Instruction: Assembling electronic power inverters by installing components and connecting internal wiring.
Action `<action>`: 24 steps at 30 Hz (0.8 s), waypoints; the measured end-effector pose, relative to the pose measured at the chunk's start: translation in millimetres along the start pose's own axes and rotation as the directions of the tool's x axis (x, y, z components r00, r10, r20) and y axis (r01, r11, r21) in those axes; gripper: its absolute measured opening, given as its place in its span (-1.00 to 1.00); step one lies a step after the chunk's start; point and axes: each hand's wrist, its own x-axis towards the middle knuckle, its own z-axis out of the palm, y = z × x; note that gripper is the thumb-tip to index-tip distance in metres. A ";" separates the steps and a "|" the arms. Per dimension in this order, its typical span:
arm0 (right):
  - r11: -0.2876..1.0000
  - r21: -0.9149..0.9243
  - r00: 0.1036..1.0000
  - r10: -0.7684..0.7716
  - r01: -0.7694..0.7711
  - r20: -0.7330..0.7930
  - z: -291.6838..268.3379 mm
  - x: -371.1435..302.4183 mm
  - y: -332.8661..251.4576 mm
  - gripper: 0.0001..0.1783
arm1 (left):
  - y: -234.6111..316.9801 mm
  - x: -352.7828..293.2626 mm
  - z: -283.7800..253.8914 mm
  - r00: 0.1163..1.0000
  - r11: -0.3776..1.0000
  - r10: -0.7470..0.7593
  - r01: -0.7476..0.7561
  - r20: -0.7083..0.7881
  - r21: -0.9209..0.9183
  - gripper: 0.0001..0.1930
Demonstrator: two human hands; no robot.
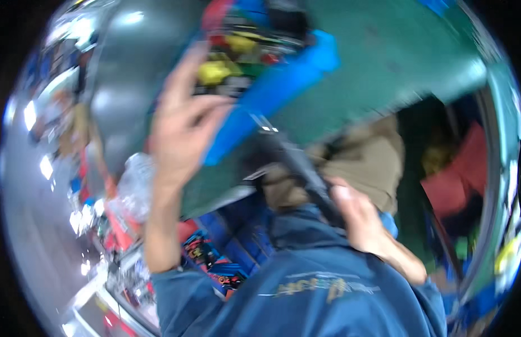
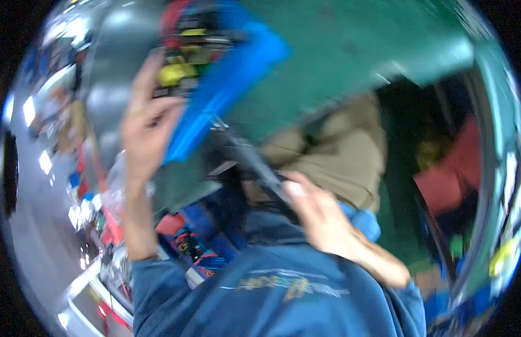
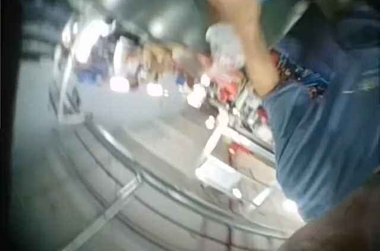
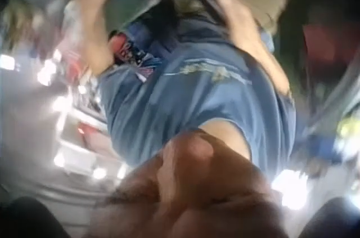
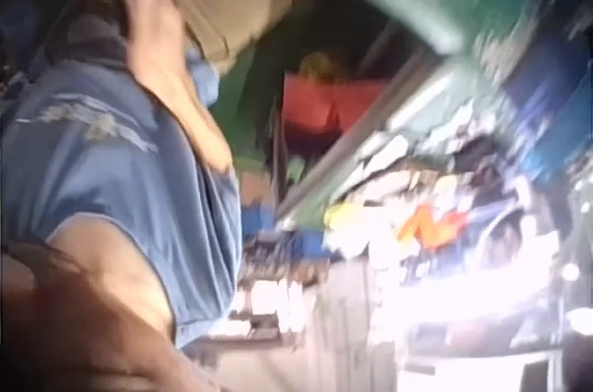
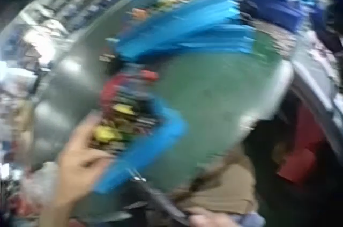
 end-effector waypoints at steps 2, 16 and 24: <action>0.999 0.043 0.999 -0.004 0.002 0.043 -6.3 -6.7 4.7 -0.30 | 9.0 -0.2 -7.4 0.999 0.999 0.012 -0.014 -0.049 -0.050 -0.87; 0.953 0.282 0.994 0.110 -0.107 0.003 4.7 -6.6 17.6 -0.13 | 10.7 -8.1 -5.0 0.996 0.970 -0.068 0.079 0.053 -0.230 -0.90; 0.958 0.200 0.973 0.180 -0.207 0.146 -2.4 -6.7 15.8 -0.07 | 24.2 -17.5 -32.9 0.973 0.972 -0.072 0.117 0.217 -0.204 -0.69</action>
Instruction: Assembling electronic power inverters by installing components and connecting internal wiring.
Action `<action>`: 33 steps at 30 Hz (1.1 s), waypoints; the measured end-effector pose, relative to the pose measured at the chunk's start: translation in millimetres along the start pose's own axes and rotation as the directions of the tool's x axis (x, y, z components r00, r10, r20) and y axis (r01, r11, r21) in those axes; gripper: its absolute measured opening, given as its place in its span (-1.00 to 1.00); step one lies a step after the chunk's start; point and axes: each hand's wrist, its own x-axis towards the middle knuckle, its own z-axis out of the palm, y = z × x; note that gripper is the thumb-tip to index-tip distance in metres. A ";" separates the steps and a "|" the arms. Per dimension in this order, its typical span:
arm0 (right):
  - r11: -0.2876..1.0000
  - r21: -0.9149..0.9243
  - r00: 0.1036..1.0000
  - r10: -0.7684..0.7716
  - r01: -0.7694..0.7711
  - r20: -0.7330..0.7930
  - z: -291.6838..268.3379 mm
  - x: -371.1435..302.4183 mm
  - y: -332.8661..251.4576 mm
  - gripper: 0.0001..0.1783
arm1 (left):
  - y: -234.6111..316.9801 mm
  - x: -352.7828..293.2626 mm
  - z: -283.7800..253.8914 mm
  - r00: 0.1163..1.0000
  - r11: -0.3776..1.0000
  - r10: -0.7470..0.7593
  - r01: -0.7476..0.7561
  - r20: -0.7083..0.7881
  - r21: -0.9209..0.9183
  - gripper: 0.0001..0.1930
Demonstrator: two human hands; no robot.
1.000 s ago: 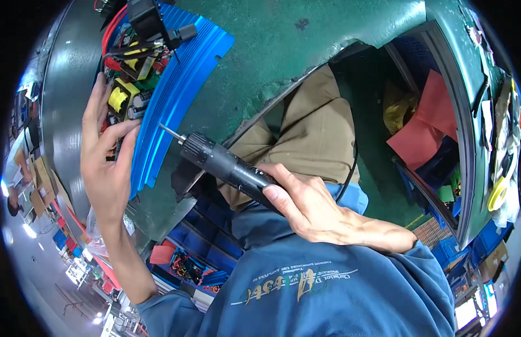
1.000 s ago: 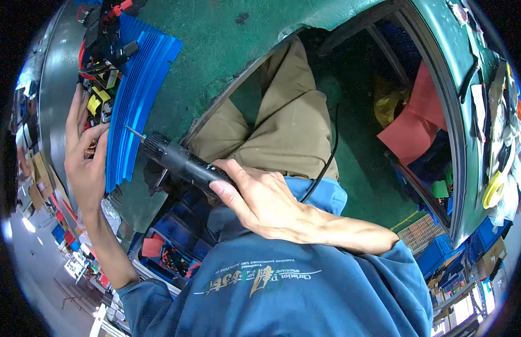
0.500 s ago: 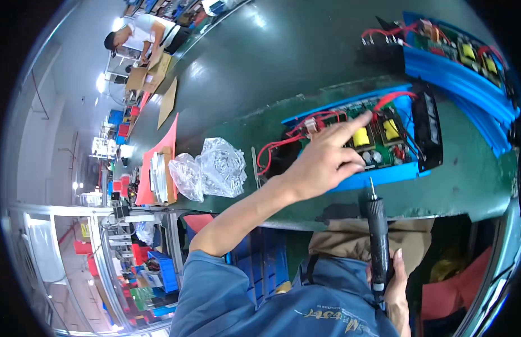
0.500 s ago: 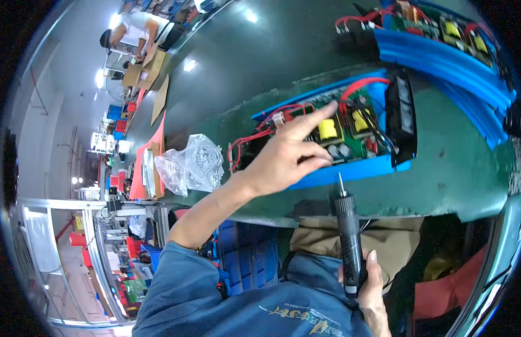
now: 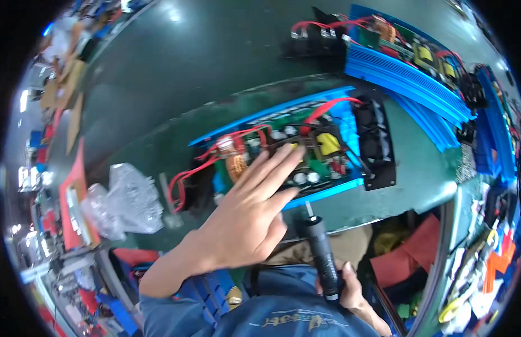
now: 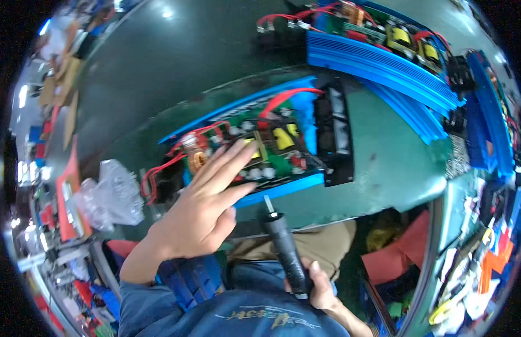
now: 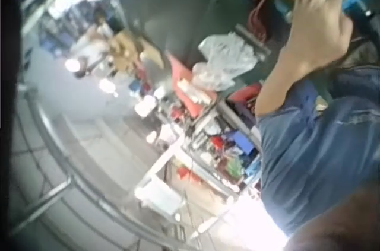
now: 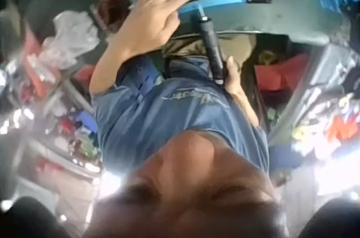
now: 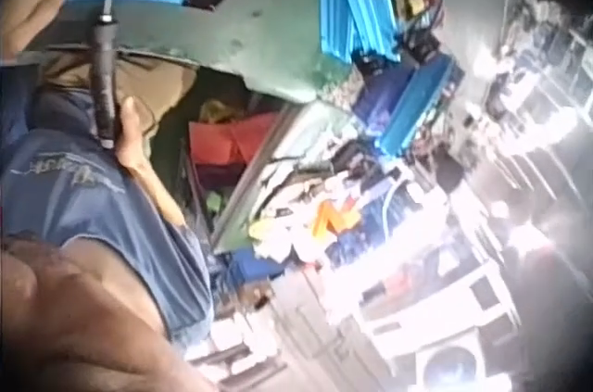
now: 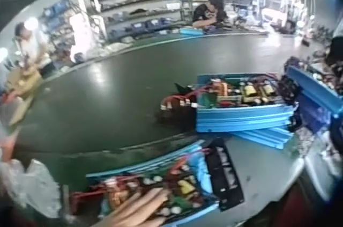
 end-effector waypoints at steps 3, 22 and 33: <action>1.000 -0.013 1.000 -0.013 0.013 0.014 4.8 -1.6 -8.5 -0.08 | 5.4 -2.8 20.2 0.994 0.995 -0.053 0.060 -0.092 0.080 -0.67; 0.985 0.068 0.986 0.163 -0.161 -0.026 10.6 -3.0 -22.3 0.07 | -5.5 7.0 50.5 0.956 0.983 0.098 -0.050 -0.276 0.174 -0.57; 0.922 -0.336 0.924 -0.285 0.192 -0.256 -14.9 -12.1 18.0 -0.08 | -46.5 -108.2 -5.1 0.509 0.845 -0.362 0.534 -0.781 -0.044 -0.79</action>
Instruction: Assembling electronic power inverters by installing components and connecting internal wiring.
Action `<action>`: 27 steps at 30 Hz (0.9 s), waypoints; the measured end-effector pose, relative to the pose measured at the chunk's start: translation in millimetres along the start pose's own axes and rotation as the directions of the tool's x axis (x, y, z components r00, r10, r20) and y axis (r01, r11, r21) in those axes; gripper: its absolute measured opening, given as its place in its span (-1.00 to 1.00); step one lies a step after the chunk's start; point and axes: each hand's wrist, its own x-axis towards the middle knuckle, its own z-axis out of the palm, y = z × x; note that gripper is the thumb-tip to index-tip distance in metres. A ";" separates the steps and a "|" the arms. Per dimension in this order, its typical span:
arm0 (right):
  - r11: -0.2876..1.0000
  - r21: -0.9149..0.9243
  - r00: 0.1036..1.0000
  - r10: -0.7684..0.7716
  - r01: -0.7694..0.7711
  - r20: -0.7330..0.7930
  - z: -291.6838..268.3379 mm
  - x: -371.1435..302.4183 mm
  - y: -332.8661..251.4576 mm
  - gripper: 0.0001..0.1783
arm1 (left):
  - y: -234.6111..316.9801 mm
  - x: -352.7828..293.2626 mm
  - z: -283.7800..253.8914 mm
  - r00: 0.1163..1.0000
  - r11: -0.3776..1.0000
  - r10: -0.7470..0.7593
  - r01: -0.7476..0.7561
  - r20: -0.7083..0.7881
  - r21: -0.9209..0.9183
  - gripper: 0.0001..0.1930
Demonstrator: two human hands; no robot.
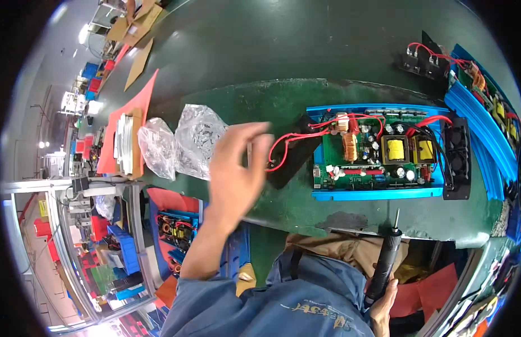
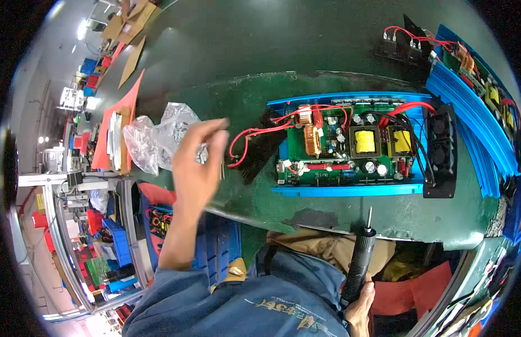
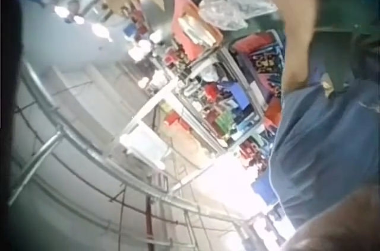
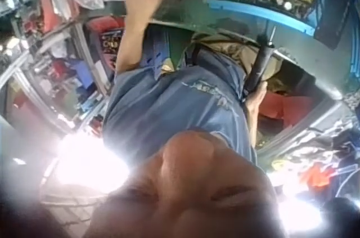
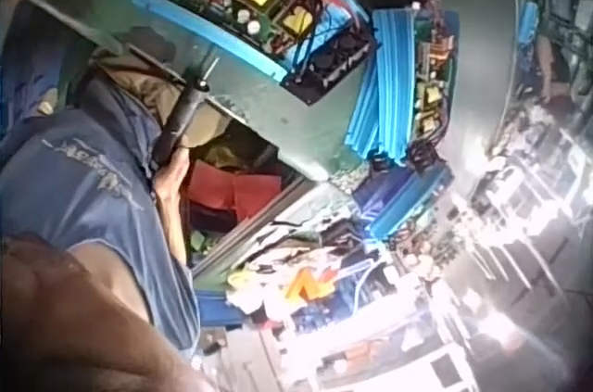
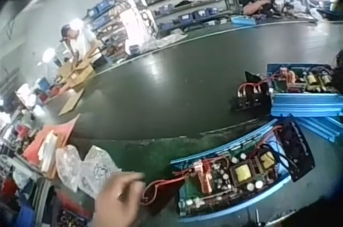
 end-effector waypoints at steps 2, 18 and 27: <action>0.999 0.038 1.000 -0.008 0.008 0.001 -0.7 -1.2 12.3 -0.08 | -47.6 -12.6 -21.1 0.996 0.961 -0.074 0.084 -0.048 0.264 -0.81; 0.964 -0.266 0.994 0.041 -0.012 0.103 4.1 -7.2 5.2 -0.38 | -132.3 -43.2 -55.6 0.953 0.931 -0.283 0.246 0.106 0.268 -0.68; 0.974 -0.207 0.971 -0.042 0.093 0.236 22.9 3.3 -25.6 -0.52 | -20.3 2.2 -22.9 0.981 0.980 -0.189 0.191 0.037 -0.052 -0.68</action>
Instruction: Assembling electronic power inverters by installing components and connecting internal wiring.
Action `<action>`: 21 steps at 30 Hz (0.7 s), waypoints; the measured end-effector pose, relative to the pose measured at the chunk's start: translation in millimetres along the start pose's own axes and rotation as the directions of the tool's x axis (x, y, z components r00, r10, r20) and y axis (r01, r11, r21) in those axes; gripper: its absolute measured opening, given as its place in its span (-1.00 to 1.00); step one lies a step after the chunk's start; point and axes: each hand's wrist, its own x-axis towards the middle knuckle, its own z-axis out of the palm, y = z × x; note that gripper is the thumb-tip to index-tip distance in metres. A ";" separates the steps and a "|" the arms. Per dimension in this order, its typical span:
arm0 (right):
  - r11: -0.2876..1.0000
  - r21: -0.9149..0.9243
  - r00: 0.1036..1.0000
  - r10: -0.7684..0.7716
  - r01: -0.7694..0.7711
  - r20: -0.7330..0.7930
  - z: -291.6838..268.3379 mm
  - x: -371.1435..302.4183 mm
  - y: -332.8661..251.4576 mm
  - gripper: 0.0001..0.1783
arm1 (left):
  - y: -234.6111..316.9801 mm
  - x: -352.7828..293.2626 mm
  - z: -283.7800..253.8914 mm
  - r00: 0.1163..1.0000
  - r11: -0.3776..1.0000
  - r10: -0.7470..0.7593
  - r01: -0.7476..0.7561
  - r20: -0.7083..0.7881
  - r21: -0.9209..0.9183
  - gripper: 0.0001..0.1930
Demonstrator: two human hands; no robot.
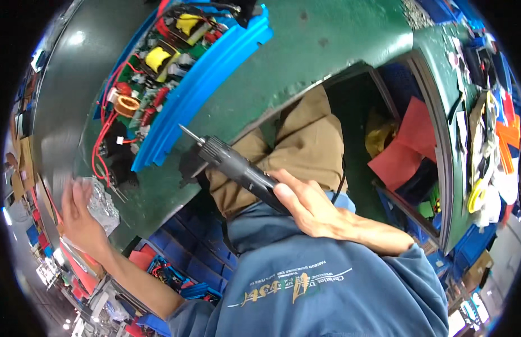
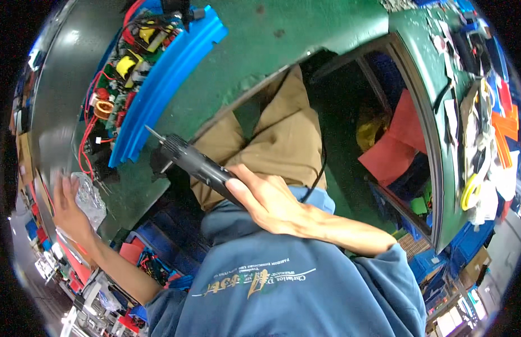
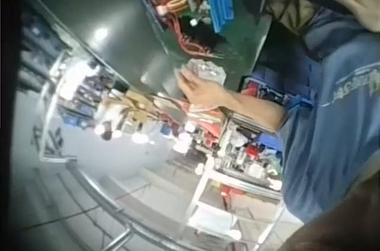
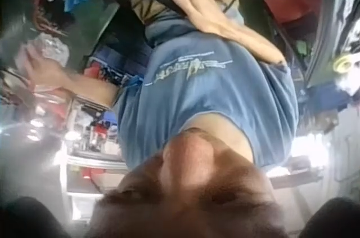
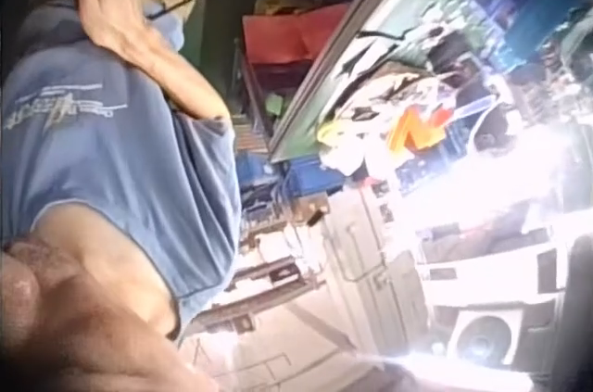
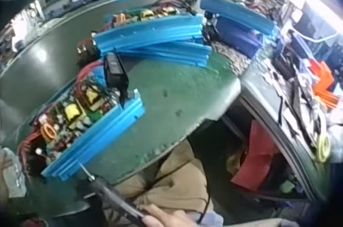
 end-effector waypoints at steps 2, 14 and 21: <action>0.998 0.003 0.997 -0.056 0.056 -0.053 6.4 -2.8 4.7 -0.50 | 38.9 -7.7 18.6 0.983 0.981 0.154 -0.140 0.102 -0.134 -0.69; 0.995 0.043 0.991 -0.088 0.092 -0.098 14.8 2.8 6.6 -0.44 | 106.1 -9.0 79.4 0.736 0.923 0.383 -0.322 0.559 -0.208 -0.80; 0.996 0.061 0.996 -0.057 0.061 -0.065 12.3 6.4 4.7 -0.43 | 120.1 -14.3 85.9 0.679 0.782 0.500 -0.621 0.537 0.057 -0.89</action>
